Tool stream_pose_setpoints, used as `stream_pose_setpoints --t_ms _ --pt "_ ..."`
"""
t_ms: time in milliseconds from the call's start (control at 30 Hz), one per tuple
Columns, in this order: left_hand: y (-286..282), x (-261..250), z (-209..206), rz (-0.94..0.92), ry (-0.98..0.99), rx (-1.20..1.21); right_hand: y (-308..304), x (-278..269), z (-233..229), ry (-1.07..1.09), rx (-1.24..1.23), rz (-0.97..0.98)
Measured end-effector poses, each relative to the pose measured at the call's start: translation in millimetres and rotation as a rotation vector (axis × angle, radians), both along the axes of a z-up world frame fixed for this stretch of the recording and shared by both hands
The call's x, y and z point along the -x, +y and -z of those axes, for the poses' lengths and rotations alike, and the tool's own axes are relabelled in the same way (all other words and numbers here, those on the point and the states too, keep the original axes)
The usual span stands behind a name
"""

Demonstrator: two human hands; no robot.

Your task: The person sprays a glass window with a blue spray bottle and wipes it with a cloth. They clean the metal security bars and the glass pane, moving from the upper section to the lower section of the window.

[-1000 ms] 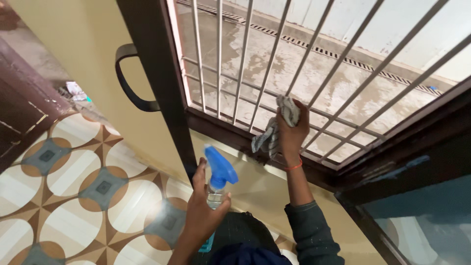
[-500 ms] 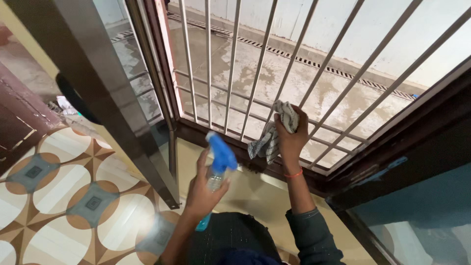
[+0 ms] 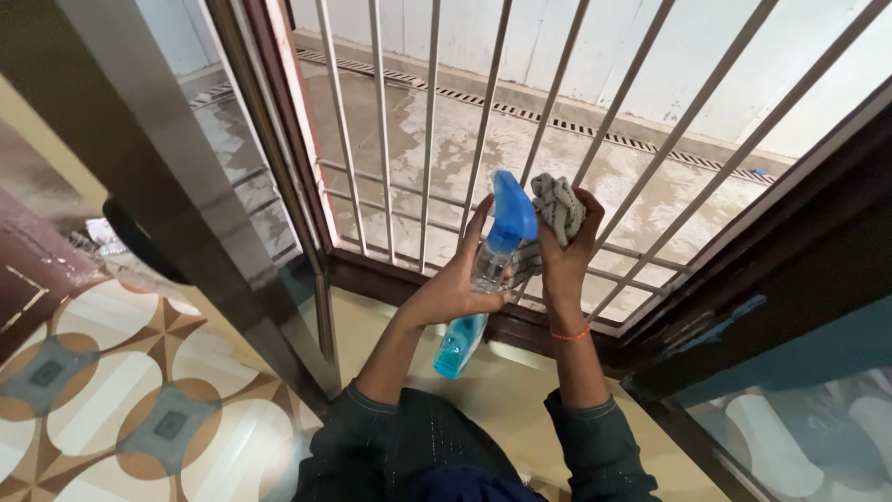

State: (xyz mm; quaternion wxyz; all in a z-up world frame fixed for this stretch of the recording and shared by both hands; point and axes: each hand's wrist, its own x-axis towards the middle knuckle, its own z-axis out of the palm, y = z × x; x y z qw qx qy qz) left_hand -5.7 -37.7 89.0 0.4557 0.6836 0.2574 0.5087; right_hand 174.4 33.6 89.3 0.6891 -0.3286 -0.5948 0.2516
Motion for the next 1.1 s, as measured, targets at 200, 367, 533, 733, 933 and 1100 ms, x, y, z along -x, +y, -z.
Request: stream_pose_setpoints --t_ms 200,367,533,733,933,1100 --pt "28.2 10.3 0.5 0.212 -0.246 -0.023 -0.6 7.4 -7.1 0.018 0.042 0.081" --pt "43.1 5.3 -12.5 0.236 -0.308 0.014 9.7 13.3 -9.1 0.037 -0.125 0.158" --pt "53.9 4.8 -20.4 0.229 -0.246 0.029 18.0 16.5 -3.5 0.045 -0.116 0.164" --pt "66.7 3.0 -14.0 0.283 -0.235 0.075 15.3 26.1 2.8 -0.015 -0.179 0.158" --pt "76.9 4.3 -16.6 0.313 -0.189 0.143 13.8 24.9 4.3 0.137 -0.003 0.029" --pt "76.2 6.3 -31.4 0.324 -0.169 0.145 16.6 21.9 6.5 0.106 -0.066 0.076"
